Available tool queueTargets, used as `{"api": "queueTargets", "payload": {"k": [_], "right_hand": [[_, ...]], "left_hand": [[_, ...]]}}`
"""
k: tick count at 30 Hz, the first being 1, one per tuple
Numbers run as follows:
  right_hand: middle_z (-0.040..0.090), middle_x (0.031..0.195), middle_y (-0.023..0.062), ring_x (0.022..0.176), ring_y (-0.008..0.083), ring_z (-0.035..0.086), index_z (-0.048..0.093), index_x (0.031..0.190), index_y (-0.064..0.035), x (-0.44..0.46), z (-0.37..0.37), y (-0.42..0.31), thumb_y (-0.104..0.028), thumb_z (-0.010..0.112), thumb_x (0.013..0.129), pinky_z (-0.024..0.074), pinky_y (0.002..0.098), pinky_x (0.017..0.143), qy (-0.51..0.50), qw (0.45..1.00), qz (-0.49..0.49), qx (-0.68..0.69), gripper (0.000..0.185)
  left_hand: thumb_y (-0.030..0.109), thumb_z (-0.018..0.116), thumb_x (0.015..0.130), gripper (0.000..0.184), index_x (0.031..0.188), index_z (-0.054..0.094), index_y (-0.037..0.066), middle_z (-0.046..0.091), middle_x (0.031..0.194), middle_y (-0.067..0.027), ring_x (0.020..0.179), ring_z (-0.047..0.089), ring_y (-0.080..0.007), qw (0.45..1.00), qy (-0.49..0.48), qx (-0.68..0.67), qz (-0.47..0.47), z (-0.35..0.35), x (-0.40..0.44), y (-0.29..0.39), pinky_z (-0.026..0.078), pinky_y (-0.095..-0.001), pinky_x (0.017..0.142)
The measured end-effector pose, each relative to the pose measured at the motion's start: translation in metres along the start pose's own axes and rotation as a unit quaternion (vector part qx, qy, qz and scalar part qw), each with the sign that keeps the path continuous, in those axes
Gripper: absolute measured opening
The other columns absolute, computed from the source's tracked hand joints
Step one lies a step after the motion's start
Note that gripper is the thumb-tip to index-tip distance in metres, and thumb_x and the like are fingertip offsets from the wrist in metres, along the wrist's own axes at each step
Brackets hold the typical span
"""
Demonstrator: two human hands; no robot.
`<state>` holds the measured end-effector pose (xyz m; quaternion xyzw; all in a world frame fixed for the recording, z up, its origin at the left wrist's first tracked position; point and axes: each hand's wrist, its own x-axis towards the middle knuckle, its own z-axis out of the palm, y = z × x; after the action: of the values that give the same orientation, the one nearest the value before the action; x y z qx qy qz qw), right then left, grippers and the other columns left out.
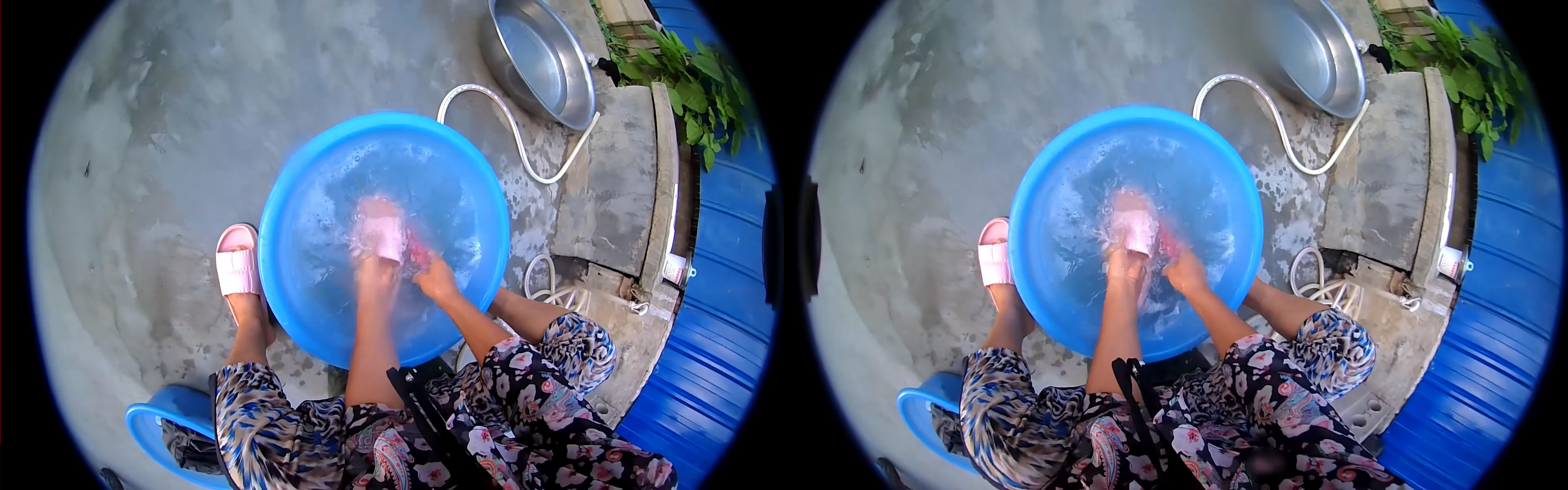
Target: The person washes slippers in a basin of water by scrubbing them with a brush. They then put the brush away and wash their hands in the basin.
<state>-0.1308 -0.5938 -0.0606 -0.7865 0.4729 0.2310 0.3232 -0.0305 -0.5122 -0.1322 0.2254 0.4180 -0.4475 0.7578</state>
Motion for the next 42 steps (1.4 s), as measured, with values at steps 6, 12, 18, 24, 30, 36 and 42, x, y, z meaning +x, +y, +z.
{"api": "queueTargets", "payload": {"k": [6,12,18,24,30,36,42], "right_hand": [[0.065,0.092,0.0132,0.074,0.0214,0.064,0.048,0.125,-0.0075,-0.029,-0.022,0.001,-0.017,0.056,0.083,0.0497,0.0341,0.064,-0.031,0.973,0.062,0.222,0.043],[0.062,0.105,0.0070,0.070,0.0119,0.061,0.045,0.126,-0.0054,-0.071,-0.038,0.001,-0.011,0.044,0.092,0.0482,0.0253,0.058,-0.053,0.894,0.012,0.445,0.034],[0.061,0.107,0.0076,0.073,0.0130,0.061,0.046,0.123,-0.0054,-0.113,-0.078,-0.028,-0.009,0.044,0.091,0.0495,0.0259,0.059,-0.050,0.864,-0.066,0.497,0.032],[0.060,0.103,0.0079,0.074,0.0155,0.061,0.048,0.120,-0.0017,-0.157,-0.102,-0.027,-0.008,0.044,0.090,0.0499,0.0284,0.059,-0.035,0.833,-0.155,0.530,0.031],[0.061,0.101,0.0079,0.073,0.0150,0.061,0.050,0.117,-0.0025,-0.174,-0.117,-0.027,-0.014,0.047,0.091,0.0497,0.0280,0.058,-0.018,0.870,-0.183,0.458,0.028],[0.061,0.100,0.0085,0.072,0.0156,0.061,0.050,0.115,-0.0022,-0.179,-0.192,-0.096,-0.014,0.051,0.088,0.0515,0.0281,0.059,-0.001,0.897,-0.305,0.321,0.029],[0.062,0.100,0.0078,0.075,0.0129,0.061,0.051,0.116,-0.0036,-0.184,-0.292,-0.154,-0.014,0.050,0.088,0.0513,0.0251,0.061,0.047,0.883,-0.393,0.252,0.029]], "left_hand": [[0.021,0.051,0.090,0.042,0.127,0.044,0.003,0.056,0.118,-0.0170,0.104,0.059,-0.0342,0.999,0.023,0.008,0.030,0.031,-0.031,0.000,0.051,-0.0513,0.086],[0.029,0.065,0.084,0.063,0.135,0.036,0.006,0.048,0.131,-0.0146,0.118,0.050,-0.0317,0.949,-0.314,0.002,0.033,0.063,-0.099,0.022,0.043,-0.0491,0.098],[0.043,0.064,0.082,0.070,0.136,0.036,0.008,0.045,0.135,-0.0099,0.122,0.045,-0.0290,0.926,-0.341,0.078,0.144,0.084,-0.151,0.040,0.039,-0.0481,0.101],[0.050,0.054,0.087,0.064,0.133,0.039,0.009,0.048,0.132,-0.0101,0.118,0.048,-0.0286,0.949,-0.282,0.013,0.141,0.078,-0.187,0.023,0.041,-0.0452,0.098],[0.053,0.037,0.094,0.059,0.135,0.038,0.012,0.047,0.132,-0.0096,0.120,0.047,-0.0287,0.955,-0.261,-0.041,0.134,0.056,-0.203,0.023,0.041,-0.0459,0.098],[0.053,0.024,0.096,0.057,0.135,0.038,0.014,0.046,0.134,-0.0093,0.121,0.045,-0.0301,0.932,-0.278,-0.078,0.218,0.055,-0.211,0.063,0.040,-0.0483,0.099],[0.046,0.033,0.092,0.055,0.136,0.036,0.013,0.040,0.139,-0.0118,0.127,0.038,-0.0336,0.882,-0.321,-0.129,0.321,0.045,-0.231,0.140,0.032,-0.0526,0.104]]}}
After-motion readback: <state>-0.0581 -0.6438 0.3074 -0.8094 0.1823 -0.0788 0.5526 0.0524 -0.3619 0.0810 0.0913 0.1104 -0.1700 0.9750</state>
